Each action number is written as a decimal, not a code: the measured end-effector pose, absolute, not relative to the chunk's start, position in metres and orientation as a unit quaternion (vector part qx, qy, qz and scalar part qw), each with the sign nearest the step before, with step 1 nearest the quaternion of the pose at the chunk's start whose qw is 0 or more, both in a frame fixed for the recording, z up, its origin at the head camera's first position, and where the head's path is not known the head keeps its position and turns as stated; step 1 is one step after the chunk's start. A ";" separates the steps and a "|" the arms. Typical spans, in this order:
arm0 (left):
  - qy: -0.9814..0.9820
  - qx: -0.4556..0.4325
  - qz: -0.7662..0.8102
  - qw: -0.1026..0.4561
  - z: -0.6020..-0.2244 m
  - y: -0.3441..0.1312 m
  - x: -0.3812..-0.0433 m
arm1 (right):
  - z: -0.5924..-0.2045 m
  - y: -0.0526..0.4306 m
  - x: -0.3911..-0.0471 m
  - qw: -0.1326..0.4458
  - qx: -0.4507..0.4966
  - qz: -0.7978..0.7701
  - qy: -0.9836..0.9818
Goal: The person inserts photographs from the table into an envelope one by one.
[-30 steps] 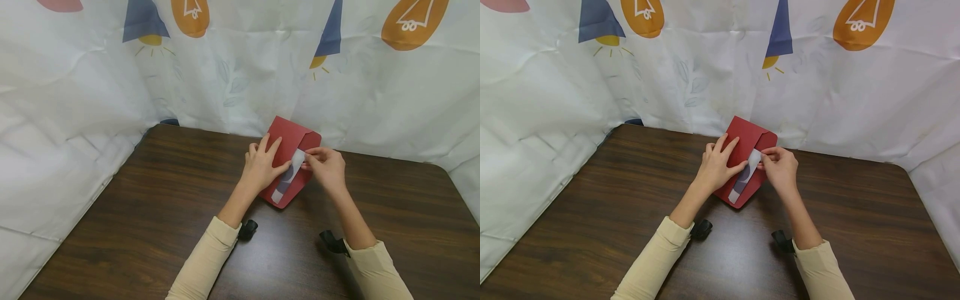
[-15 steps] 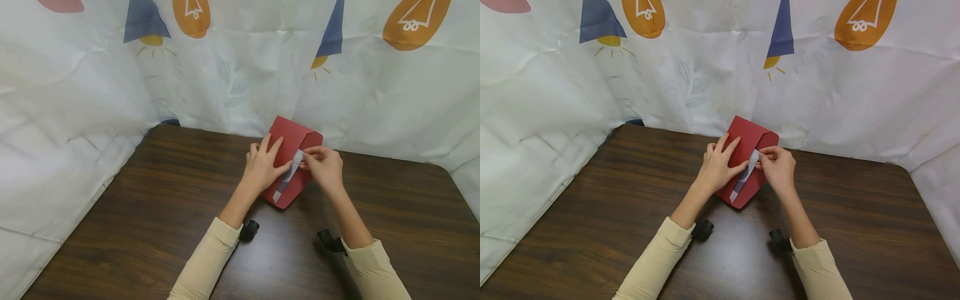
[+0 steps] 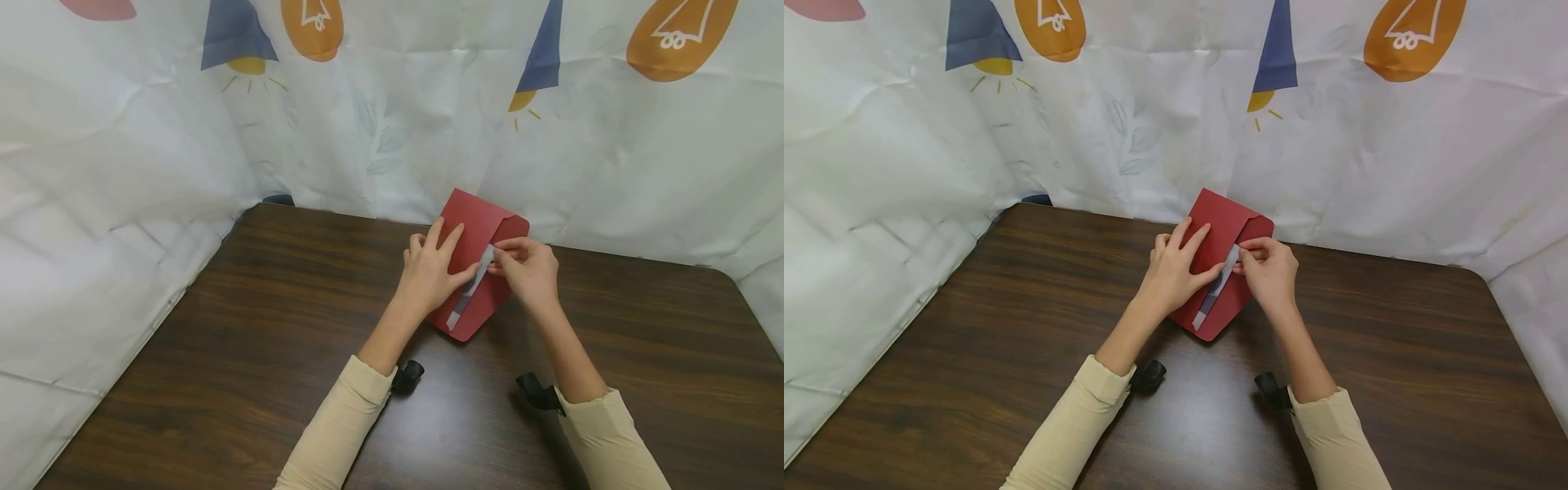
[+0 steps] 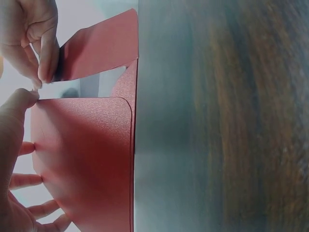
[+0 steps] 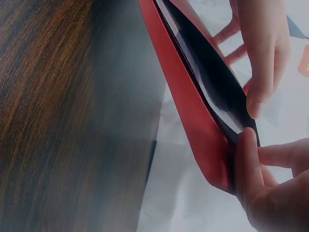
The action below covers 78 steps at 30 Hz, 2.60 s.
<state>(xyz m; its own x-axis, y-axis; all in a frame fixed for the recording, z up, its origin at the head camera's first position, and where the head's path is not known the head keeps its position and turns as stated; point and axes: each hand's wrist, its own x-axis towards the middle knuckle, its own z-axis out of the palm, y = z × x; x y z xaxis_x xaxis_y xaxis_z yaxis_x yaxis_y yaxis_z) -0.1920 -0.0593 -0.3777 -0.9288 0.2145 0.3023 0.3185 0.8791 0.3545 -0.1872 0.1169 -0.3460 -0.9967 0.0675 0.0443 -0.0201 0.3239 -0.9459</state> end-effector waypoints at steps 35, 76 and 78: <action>-0.964 -0.126 -0.199 0.121 -0.376 -0.053 -0.190 | -0.348 0.118 -0.189 0.037 -0.003 0.536 -0.844; -0.988 -0.081 -0.129 -0.016 -0.398 -0.054 -0.183 | -0.368 0.153 -0.173 0.062 0.018 0.420 -0.905; -0.989 -0.077 -0.122 -0.025 -0.399 -0.054 -0.183 | -0.369 0.154 -0.173 0.059 0.019 0.420 -0.906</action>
